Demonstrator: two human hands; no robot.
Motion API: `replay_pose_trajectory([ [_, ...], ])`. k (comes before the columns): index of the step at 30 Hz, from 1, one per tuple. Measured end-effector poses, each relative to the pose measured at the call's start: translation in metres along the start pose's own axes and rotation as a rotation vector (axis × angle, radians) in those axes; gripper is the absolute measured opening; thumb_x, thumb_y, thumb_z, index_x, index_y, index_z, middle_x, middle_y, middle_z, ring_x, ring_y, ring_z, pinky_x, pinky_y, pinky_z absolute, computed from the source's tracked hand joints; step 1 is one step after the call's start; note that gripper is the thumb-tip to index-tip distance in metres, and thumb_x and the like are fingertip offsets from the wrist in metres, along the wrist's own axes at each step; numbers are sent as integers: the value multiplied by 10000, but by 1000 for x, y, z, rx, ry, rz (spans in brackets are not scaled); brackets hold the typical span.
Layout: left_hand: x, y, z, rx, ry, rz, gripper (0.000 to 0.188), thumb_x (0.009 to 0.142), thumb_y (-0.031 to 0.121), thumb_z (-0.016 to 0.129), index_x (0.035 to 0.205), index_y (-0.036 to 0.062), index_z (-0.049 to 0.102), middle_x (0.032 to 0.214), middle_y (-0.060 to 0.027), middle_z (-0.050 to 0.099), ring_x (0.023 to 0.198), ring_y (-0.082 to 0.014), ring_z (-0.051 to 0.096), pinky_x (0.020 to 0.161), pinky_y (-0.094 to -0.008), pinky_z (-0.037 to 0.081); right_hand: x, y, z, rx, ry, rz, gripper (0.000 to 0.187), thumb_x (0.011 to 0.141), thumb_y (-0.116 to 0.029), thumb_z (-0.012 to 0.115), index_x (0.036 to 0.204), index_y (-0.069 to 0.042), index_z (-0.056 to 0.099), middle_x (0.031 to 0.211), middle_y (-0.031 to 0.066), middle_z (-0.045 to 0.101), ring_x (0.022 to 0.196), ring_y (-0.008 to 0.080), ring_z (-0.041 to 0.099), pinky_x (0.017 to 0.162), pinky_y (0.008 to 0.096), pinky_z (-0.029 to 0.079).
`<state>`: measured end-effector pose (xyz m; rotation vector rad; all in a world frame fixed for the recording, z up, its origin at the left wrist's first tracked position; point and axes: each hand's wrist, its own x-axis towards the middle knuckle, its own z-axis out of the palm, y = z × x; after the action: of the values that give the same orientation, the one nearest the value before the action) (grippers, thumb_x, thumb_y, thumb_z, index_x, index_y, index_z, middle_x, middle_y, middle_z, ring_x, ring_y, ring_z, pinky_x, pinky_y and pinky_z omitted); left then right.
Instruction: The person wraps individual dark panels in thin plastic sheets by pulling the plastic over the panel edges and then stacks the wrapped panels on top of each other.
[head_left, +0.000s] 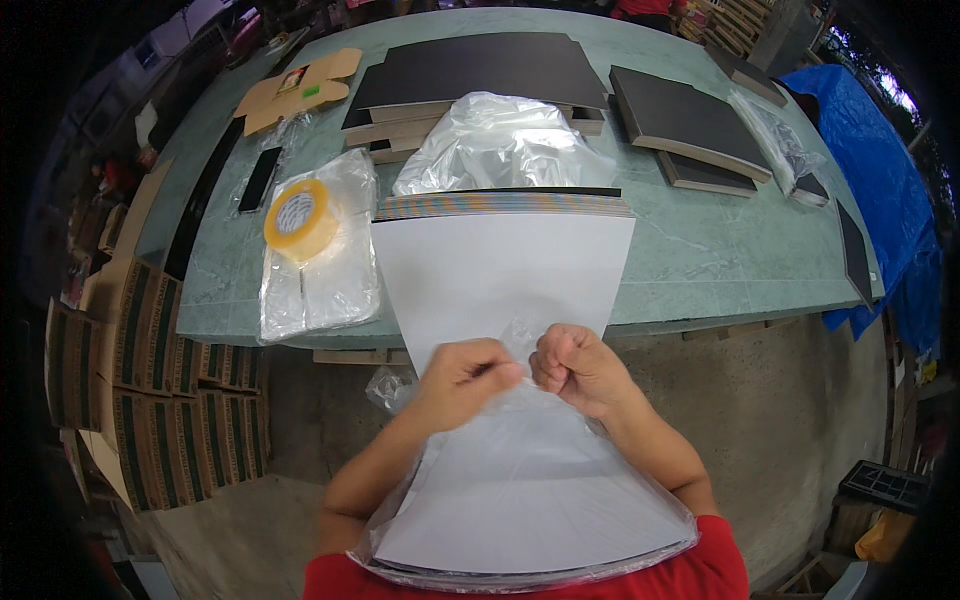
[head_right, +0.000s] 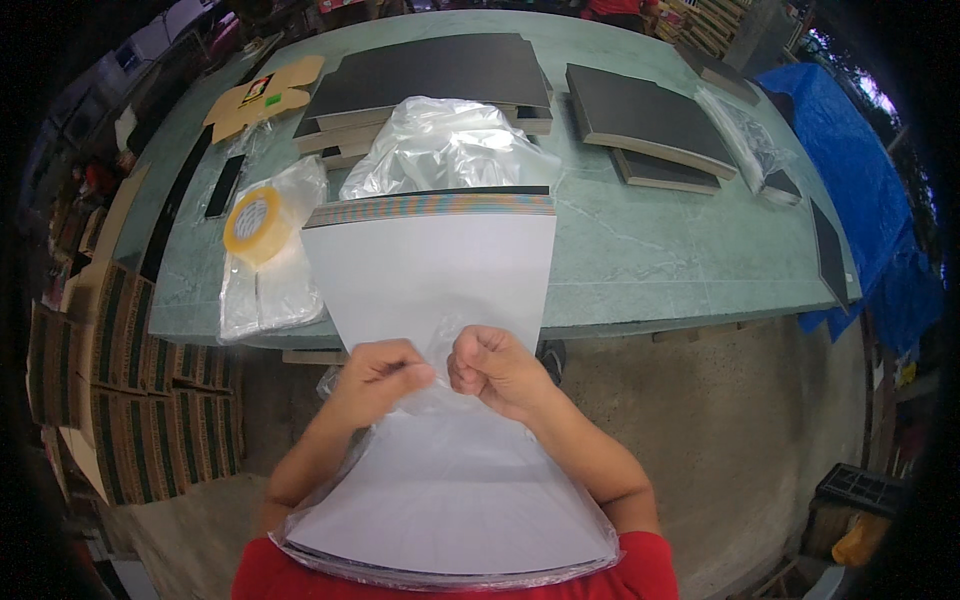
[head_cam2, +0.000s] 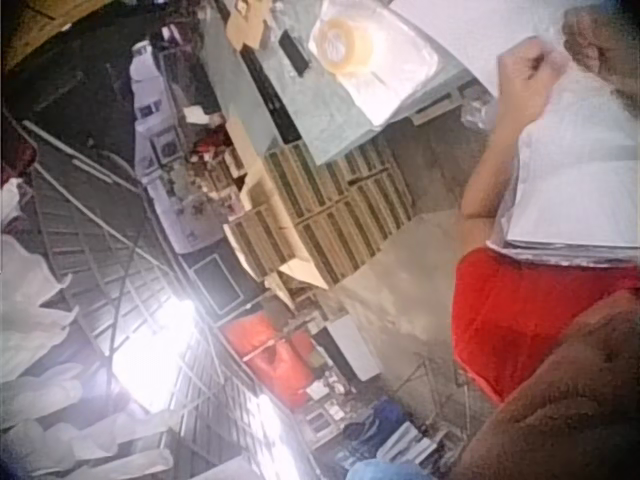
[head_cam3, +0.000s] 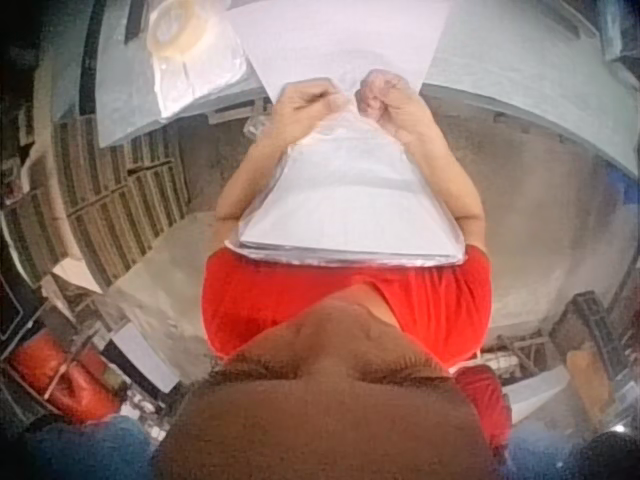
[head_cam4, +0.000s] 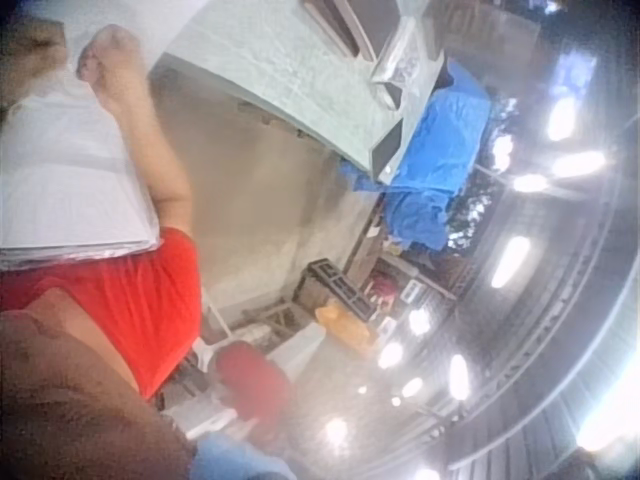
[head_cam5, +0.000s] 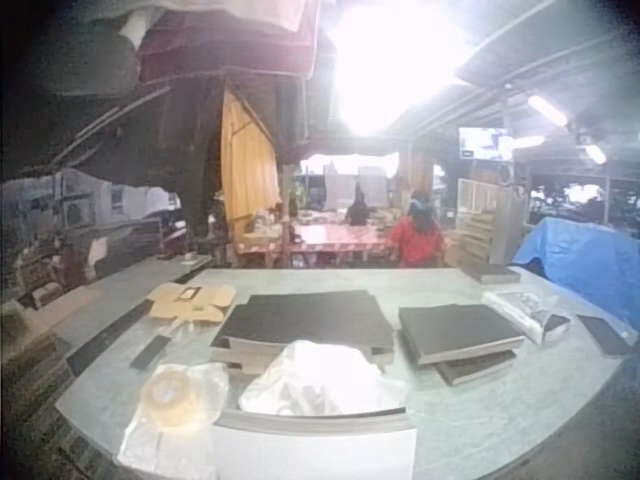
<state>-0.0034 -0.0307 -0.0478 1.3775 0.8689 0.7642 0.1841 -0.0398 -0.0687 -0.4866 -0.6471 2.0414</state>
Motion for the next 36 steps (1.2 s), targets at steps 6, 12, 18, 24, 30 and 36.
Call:
replay_pose_trajectory([
  [6, -12, 1, -27, 236, 144, -13, 129, 724, 87, 648, 688, -1, 562, 604, 13, 533, 559, -27, 459, 498, -187, 377, -8, -8, 10, -491, 124, 51, 265, 818, -252, 554, 662, -40, 525, 626, 17, 517, 599, 113, 462, 566, 248, 363],
  [12, -2, 1, 6, 332, 123, 44, 167, 714, 120, 674, 699, -1, 560, 604, 1, 538, 535, -26, 448, 466, -173, 369, 4, -2, 6, -949, 161, -55, 288, 793, -279, 584, 680, -16, 548, 647, -9, 534, 581, 105, 465, 570, 218, 376],
  [18, -3, -7, 5, 160, 24, -3, 177, 722, 130, 672, 710, -1, 554, 608, 8, 528, 534, -24, 451, 468, -161, 362, 1, -1, -6, -268, 238, 101, 191, 765, -199, 626, 685, -40, 557, 650, -3, 535, 615, 64, 471, 556, 199, 374],
  [24, -8, -8, -7, 182, 61, -91, 198, 730, 150, 667, 693, -3, 547, 588, 20, 511, 542, -25, 426, 465, -177, 353, -6, -7, -12, -476, 275, 68, 161, 768, -184, 625, 708, -73, 526, 690, 2, 547, 656, 62, 511, 558, 188, 386],
  [30, -2, -3, 11, 89, 55, 5, 194, 759, 176, 632, 725, -1, 560, 620, 26, 516, 548, -17, 419, 454, -157, 332, -2, 13, -10, 16, 133, 226, 130, 794, -154, 584, 733, -65, 511, 720, 12, 564, 667, 82, 526, 573, 209, 417],
  [36, -30, -6, -115, 474, 983, 253, 69, 733, 69, 551, 784, 27, 529, 712, -19, 519, 677, -111, 503, 613, -245, 416, -27, -19, -7, -40, 119, -8, 97, 786, -128, 590, 759, -49, 541, 715, 46, 567, 638, 126, 524, 610, 266, 429],
])
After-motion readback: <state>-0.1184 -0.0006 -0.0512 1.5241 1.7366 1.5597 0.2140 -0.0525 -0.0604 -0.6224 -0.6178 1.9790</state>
